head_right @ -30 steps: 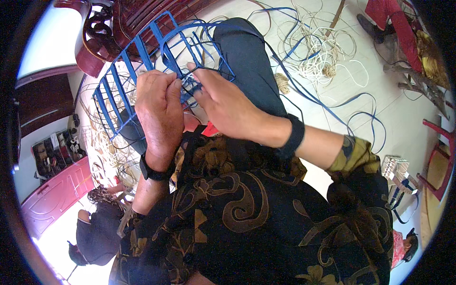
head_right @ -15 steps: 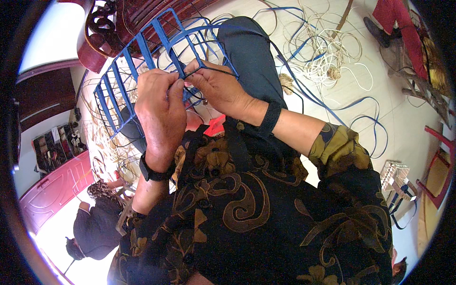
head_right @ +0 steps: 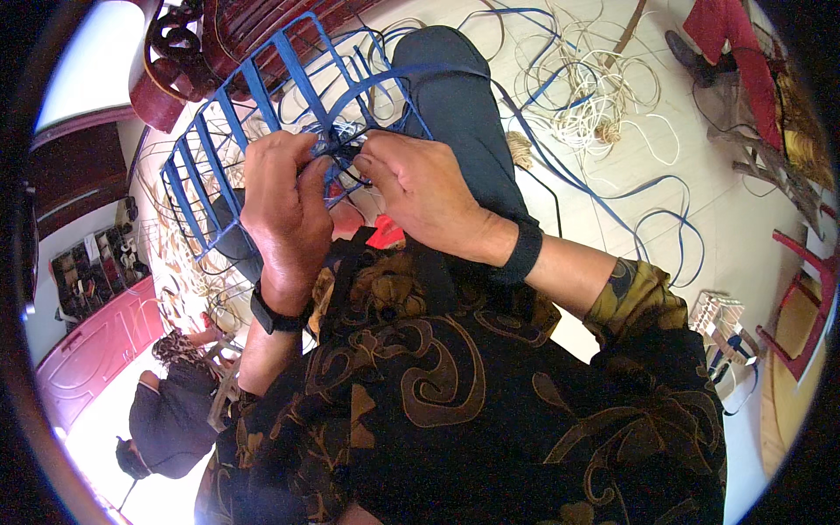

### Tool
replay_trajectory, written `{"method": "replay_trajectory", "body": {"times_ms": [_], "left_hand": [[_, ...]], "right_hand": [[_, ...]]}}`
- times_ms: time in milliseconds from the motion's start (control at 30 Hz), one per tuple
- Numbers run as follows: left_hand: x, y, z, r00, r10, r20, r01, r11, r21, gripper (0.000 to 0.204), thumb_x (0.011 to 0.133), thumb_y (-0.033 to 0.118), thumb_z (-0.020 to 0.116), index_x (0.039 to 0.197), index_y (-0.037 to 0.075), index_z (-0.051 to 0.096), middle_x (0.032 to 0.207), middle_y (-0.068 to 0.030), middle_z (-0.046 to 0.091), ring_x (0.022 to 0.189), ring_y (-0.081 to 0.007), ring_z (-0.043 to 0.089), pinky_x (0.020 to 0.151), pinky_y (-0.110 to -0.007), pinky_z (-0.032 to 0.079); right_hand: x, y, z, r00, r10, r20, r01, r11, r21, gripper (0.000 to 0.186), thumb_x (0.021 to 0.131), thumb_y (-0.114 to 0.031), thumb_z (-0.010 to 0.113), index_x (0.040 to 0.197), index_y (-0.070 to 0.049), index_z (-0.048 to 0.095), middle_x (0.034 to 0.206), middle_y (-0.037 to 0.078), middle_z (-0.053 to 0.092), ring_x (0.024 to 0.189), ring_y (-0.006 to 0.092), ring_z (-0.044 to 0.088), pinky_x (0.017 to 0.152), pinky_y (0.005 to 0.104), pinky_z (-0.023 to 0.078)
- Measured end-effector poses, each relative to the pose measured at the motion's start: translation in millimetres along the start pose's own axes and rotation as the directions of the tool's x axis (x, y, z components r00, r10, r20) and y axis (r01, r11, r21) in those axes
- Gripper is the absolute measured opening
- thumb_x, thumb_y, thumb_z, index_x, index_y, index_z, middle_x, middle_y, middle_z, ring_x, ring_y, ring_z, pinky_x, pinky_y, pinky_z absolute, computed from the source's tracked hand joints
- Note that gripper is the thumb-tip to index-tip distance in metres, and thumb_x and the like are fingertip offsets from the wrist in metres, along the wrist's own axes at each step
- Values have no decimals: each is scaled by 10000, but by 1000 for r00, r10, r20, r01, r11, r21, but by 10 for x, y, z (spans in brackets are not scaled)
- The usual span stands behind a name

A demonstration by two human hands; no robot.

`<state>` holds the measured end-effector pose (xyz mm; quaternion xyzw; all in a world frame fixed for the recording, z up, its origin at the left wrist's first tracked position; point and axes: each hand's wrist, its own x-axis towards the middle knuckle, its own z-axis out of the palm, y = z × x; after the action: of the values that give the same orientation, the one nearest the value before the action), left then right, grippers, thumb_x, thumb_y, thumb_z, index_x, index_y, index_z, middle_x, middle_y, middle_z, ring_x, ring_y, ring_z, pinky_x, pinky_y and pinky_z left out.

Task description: The person weaves blue plastic straps through a blue metal frame by hand to create a basket.

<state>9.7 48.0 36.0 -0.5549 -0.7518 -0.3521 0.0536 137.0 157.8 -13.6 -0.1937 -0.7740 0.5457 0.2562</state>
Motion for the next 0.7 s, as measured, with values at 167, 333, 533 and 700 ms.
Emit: {"method": "replay_trajectory", "body": {"times_ms": [167,333,533,700], "left_hand": [[-4,28,16,998,46,-41,-46,999,-2,220,753,-137,705,939,-26,665,904,-158,648,879,-334,633,789,-390,528],[23,18,2,997,71,-29,-71,997,-12,212,723,-140,708,891,-23,650,863,-146,647,876,-326,635,783,-397,522],[29,6,-35,997,71,-11,-72,994,-77,178,758,-111,697,905,-23,650,868,-161,636,887,-350,623,804,-419,512],[0,-7,3,997,73,-40,-76,995,-72,186,758,-108,674,927,-36,638,861,-187,607,903,-386,595,819,-448,495]], "right_hand": [[-57,-161,-126,984,169,65,-176,977,119,207,994,-149,646,884,19,596,751,205,605,640,365,611,589,412,470],[-93,-173,-101,986,154,67,-162,977,142,204,997,-152,644,895,19,603,746,201,605,642,341,617,596,400,474],[-115,-286,-278,989,8,147,3,997,-73,165,956,-143,665,889,5,632,795,167,618,714,327,587,666,415,475],[-311,-458,-509,979,-109,172,133,983,-131,138,869,-128,756,866,-16,676,1005,118,601,894,269,570,788,361,466]]}}
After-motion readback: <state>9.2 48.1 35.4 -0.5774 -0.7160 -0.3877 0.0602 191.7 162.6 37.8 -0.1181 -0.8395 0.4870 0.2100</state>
